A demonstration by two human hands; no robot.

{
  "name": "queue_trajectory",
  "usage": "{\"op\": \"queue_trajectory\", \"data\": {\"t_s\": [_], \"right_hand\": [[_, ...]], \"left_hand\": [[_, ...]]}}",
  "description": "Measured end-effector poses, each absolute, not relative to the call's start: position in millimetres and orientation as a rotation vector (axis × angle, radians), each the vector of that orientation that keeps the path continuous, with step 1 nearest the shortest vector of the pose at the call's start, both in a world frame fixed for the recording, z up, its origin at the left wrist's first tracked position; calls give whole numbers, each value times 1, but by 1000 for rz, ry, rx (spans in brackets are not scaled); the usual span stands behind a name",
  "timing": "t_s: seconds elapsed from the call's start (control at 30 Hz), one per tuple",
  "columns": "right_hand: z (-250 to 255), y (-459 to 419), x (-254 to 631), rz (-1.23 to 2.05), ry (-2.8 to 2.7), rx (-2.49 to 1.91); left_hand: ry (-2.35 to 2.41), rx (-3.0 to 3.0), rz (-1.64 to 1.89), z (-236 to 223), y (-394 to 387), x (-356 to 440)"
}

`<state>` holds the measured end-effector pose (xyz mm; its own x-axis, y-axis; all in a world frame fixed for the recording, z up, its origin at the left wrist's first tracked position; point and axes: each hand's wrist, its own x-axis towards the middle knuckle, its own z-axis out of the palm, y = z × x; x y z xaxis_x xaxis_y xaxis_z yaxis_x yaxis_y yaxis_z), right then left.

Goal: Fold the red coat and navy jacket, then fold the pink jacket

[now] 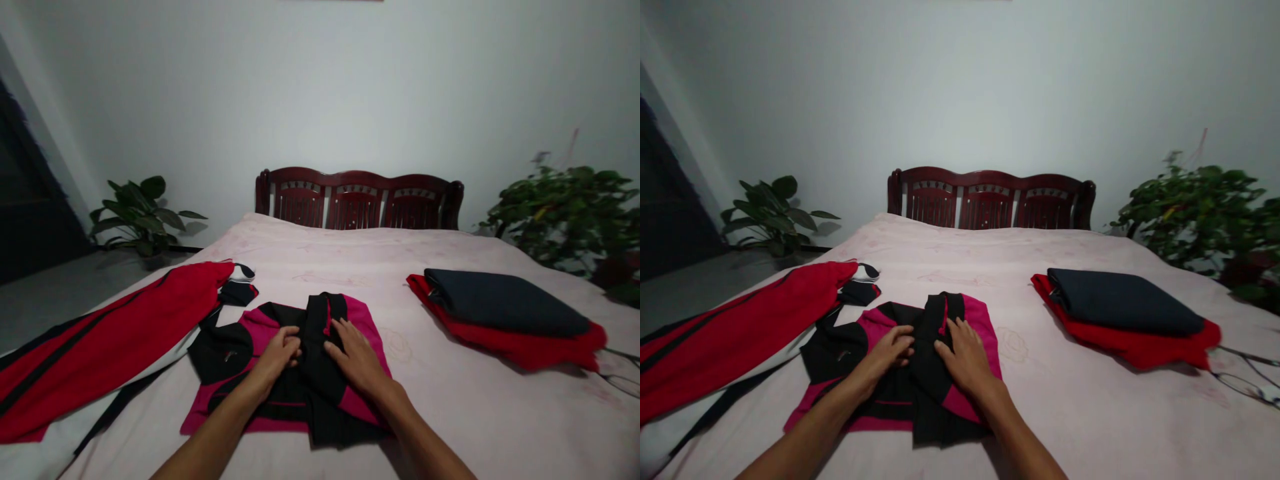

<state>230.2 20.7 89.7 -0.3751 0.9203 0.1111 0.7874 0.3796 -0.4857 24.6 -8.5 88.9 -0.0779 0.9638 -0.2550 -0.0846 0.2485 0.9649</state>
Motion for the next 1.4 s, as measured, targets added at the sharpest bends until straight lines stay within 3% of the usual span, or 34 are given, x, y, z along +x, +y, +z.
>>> {"op": "queue_trajectory", "data": {"t_s": [0.23, 0.43, 0.6, 0.83, 0.97, 1.17, 1.3, 1.4], "right_hand": [[105, -24, 197, 455, -2447, -1553], [102, -6, 188, 217, -2443, -1649], [106, 9, 204, 219, -2316, -1665], [111, 27, 246, 754, -1643, -1375], [127, 24, 263, 764, -1462, -1237], [123, -4, 254, 582, -1844, -1255], [98, -21, 234, 651, -2214, -1110], [91, -19, 228, 761, -2083, -1110]], "left_hand": [[1441, 1533, 746, 79, -70, 19], [1644, 1742, 596, 89, -81, 38], [1785, 1913, 491, 83, -80, 63], [1743, 2029, 714, 97, -70, 63], [1600, 1955, 904, 115, -37, 55], [1699, 1729, 878, 88, 8, 38], [1673, 1598, 852, 71, 19, 17], [1663, 1492, 867, 74, 27, 7]]}}
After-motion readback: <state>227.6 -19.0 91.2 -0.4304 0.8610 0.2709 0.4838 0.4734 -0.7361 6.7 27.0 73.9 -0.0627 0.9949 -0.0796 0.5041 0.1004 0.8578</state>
